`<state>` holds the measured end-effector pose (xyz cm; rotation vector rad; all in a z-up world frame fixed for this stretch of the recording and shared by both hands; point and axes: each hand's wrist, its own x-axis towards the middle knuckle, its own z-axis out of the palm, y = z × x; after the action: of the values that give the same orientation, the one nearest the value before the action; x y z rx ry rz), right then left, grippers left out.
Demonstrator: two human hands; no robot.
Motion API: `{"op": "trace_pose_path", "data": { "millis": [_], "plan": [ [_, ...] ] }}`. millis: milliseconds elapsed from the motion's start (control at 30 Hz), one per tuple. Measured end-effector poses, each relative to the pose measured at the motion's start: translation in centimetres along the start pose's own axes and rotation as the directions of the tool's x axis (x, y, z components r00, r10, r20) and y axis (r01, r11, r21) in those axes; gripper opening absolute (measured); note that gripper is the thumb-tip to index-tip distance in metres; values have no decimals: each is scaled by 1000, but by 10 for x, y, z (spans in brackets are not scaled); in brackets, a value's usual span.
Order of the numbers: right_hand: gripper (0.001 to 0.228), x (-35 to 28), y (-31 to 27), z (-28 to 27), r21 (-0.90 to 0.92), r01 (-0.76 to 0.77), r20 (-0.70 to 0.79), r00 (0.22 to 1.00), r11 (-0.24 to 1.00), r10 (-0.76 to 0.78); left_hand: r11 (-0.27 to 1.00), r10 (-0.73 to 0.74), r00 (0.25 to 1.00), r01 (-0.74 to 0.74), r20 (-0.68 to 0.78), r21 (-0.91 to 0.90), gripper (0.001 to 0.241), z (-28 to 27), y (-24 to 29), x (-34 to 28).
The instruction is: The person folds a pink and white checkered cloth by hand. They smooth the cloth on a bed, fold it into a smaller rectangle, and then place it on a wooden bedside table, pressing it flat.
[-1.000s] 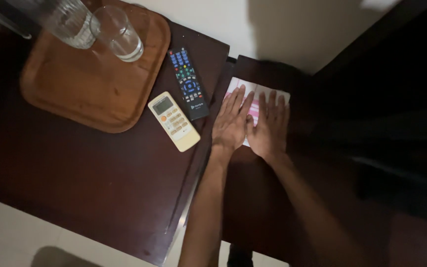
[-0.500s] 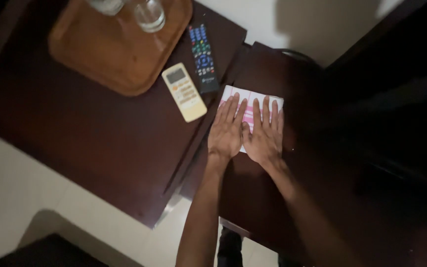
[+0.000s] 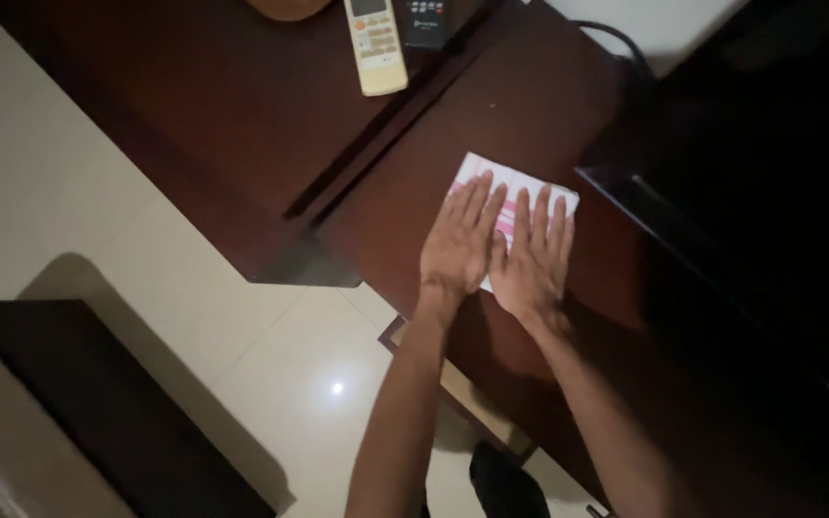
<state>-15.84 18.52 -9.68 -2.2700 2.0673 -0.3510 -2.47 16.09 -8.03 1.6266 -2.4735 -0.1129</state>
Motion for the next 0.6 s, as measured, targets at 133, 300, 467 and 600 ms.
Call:
{"op": "trace_pose_path", "data": {
  "millis": [133, 300, 467, 600],
  "plan": [
    [69, -41, 28, -30, 36, -64, 8, 998, 997, 64, 996, 11, 999, -6, 52, -87, 64, 0, 50, -11],
    [69, -77, 53, -47, 60, -170, 14, 985, 984, 169, 989, 95, 995, -93, 16, -117, 65, 10, 93, -17],
    [69, -110, 71, -47, 59, -207, -23, 978, 977, 208, 976, 167, 984, -157, 57, -154, 65, 6, 118, -31],
    [70, -108, 73, -38, 32, -133, -79, 988, 991, 136, 955, 158, 987, -152, 2, -254, 63, 10, 112, -32]
  ]
}}
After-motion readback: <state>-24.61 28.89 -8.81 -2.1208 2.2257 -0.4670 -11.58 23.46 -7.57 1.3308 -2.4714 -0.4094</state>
